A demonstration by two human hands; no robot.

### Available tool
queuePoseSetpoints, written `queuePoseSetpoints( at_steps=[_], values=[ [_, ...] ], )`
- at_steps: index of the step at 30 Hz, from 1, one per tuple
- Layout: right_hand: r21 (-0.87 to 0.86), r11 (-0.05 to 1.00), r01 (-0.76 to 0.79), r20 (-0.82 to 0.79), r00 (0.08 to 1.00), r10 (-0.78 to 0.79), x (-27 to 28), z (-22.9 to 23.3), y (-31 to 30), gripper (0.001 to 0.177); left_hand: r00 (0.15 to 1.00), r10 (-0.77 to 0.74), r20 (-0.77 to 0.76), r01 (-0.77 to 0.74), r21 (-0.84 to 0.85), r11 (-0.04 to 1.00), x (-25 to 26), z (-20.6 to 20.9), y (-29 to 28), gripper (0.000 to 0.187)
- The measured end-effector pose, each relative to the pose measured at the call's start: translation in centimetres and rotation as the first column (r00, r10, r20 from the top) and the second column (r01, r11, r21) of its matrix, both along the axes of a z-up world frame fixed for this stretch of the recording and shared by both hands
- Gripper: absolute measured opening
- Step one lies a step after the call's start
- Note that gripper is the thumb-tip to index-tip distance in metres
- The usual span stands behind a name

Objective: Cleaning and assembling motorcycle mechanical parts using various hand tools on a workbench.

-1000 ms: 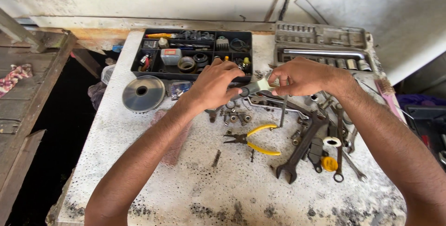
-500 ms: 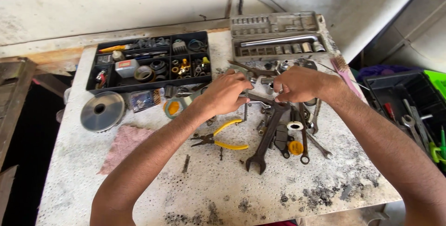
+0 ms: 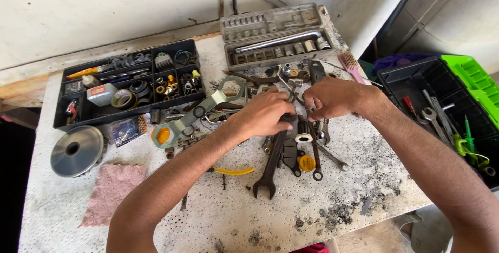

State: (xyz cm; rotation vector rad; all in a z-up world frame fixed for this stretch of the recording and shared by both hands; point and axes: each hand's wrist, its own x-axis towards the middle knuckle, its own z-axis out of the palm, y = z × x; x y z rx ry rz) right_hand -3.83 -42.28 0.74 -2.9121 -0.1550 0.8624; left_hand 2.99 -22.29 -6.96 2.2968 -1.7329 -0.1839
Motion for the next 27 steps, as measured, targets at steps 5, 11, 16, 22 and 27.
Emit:
queuePoseSetpoints(
  at_steps=[5, 11, 16, 22, 27],
  values=[
    [-0.001, 1.0, 0.017, 0.038, 0.999, -0.017, -0.3, -1.2, -2.4, 0.035, 0.994, -0.072, -0.078, 0.075, 0.045, 0.996, -1.8, 0.9, -2.1, 0.051],
    [0.028, 0.998, 0.051, 0.062, 0.997, -0.053, -1.1, -1.7, -4.2, 0.035, 0.995, -0.086, -0.051, 0.088, 0.042, 0.995, -2.3, -0.5, -3.7, 0.041],
    [0.03, 0.996, 0.078, 0.059, 0.995, -0.08, -1.6, -1.3, -4.7, 0.035, 0.995, -0.022, -0.098, 0.021, -0.012, 1.0, -1.1, -3.2, -3.1, 0.009],
    [0.193, 0.978, 0.083, 0.122, 0.987, -0.108, -1.7, -0.2, -4.3, 0.034, 0.915, 0.04, -0.4, -0.139, -0.221, 0.965, 0.9, -0.3, 0.2, 0.013],
    [0.576, 0.814, -0.069, 0.287, 0.95, -0.123, -0.7, 0.6, -3.1, 0.059, 0.866, -0.006, -0.5, -0.292, -0.516, 0.805, 2.7, 1.7, 3.2, 0.024]
  ],
)
